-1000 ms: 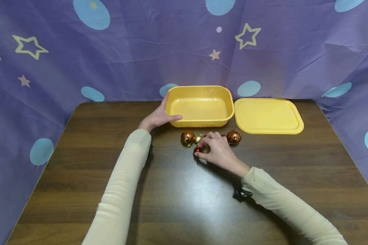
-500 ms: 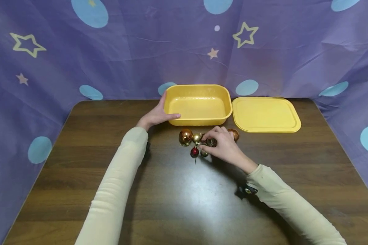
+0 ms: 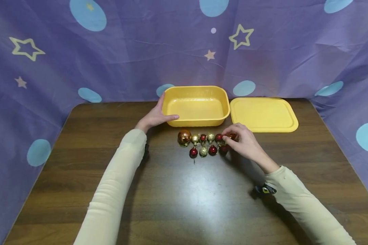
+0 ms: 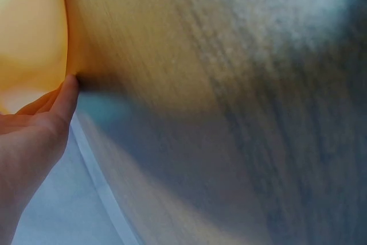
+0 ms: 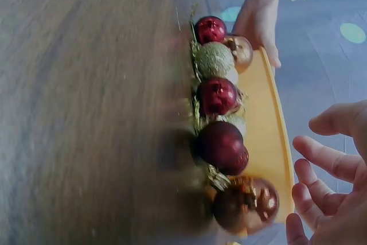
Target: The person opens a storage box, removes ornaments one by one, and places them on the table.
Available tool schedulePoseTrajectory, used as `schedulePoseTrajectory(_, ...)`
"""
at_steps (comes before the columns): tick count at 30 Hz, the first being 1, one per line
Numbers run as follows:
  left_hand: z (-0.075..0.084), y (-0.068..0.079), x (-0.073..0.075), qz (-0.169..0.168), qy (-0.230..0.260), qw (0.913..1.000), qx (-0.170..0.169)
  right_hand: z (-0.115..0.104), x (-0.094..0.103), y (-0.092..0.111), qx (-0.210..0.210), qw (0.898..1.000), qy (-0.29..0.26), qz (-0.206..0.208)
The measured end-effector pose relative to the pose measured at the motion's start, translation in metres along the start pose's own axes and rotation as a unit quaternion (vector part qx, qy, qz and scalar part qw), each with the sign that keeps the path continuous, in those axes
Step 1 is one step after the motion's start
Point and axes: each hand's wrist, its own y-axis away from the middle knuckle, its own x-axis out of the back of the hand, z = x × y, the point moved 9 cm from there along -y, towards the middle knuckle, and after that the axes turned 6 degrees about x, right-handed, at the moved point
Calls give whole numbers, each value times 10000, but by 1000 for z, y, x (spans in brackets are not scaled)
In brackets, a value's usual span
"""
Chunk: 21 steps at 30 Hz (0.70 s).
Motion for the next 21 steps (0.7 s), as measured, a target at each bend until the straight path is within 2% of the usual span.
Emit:
schedulePoseTrajectory(7, -1, 2, 2, 68, 28, 10000, 52, 12, 12, 5, -320, 9994, -116, 22)
schedulePoseTrajectory(14, -11, 9, 9, 37, 442, 9989, 136, 24, 30, 10, -270, 9994, 139, 186)
schedulePoseTrajectory(17, -16, 16, 13, 96, 234, 9995, 191, 25, 37, 11, -156, 9996, 211, 123)
schedulePoseTrajectory(21, -19, 26, 18, 170, -179, 9997, 72, 28, 46, 12, 31, 9989, 463, -61)
